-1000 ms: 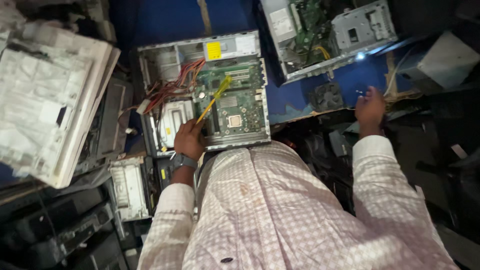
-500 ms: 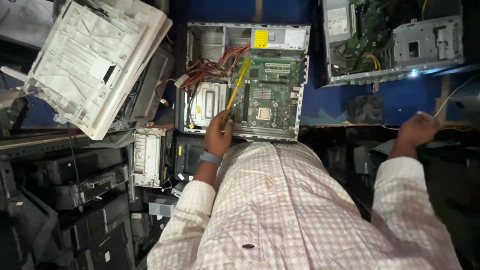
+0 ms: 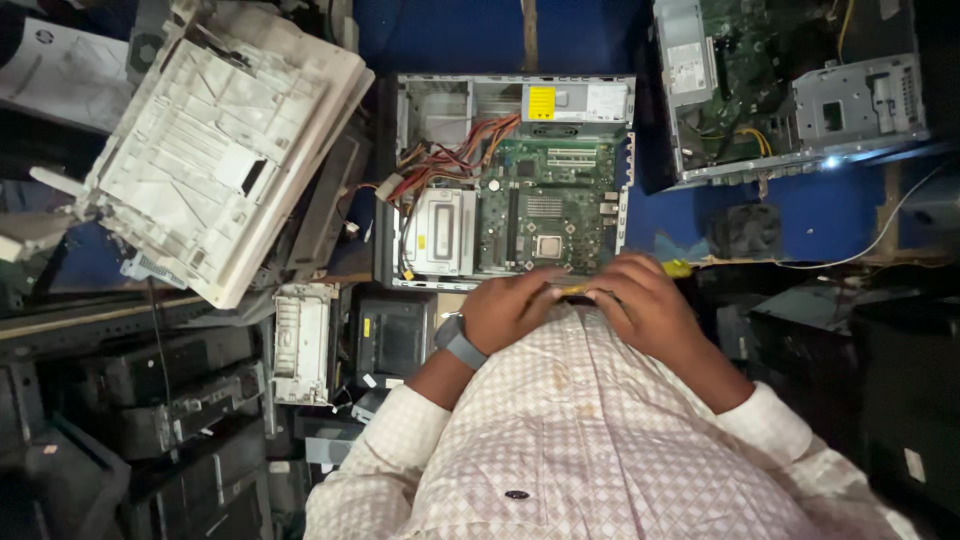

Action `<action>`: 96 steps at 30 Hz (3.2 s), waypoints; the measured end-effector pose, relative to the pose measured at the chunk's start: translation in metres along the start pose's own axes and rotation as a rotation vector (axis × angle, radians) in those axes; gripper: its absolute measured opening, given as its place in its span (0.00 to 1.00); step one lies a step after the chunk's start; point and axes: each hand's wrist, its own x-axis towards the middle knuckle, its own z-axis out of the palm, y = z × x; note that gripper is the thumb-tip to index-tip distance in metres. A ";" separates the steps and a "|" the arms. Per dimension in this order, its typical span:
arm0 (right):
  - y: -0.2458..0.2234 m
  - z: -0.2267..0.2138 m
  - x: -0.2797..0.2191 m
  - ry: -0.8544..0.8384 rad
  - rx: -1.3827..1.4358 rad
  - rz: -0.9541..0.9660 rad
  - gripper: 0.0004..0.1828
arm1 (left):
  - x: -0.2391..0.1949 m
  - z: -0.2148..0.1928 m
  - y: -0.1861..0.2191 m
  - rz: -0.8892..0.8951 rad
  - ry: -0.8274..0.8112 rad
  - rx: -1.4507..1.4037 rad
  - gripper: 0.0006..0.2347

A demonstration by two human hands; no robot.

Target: The person uses a yellow screwdriver to remove screws from a computer case, then removes a fan and places it on the table. The person continues to remove additional screws from the motherboard area.

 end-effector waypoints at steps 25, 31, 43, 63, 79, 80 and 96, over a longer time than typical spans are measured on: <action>-0.073 0.026 0.028 -0.380 -0.364 0.508 0.22 | -0.026 -0.061 -0.064 0.167 -0.244 -0.091 0.07; -0.071 0.039 -0.013 -0.395 -0.356 0.712 0.18 | -0.023 -0.070 -0.076 0.129 -0.101 -0.199 0.05; -0.070 -0.028 -0.040 -0.051 -0.256 0.879 0.17 | 0.005 -0.124 -0.077 0.019 0.310 -0.183 0.05; -0.036 -0.054 -0.041 0.005 -0.141 0.751 0.16 | 0.024 -0.091 -0.053 -0.018 0.177 -0.430 0.07; -0.031 -0.055 -0.053 0.060 -0.097 0.791 0.15 | 0.037 -0.090 -0.048 0.001 0.153 -0.350 0.06; -0.031 -0.055 -0.052 0.062 -0.083 0.780 0.15 | 0.037 -0.090 -0.048 0.002 0.150 -0.358 0.06; -0.033 -0.057 -0.045 0.028 -0.090 0.824 0.15 | 0.040 -0.087 -0.055 0.020 0.144 -0.423 0.06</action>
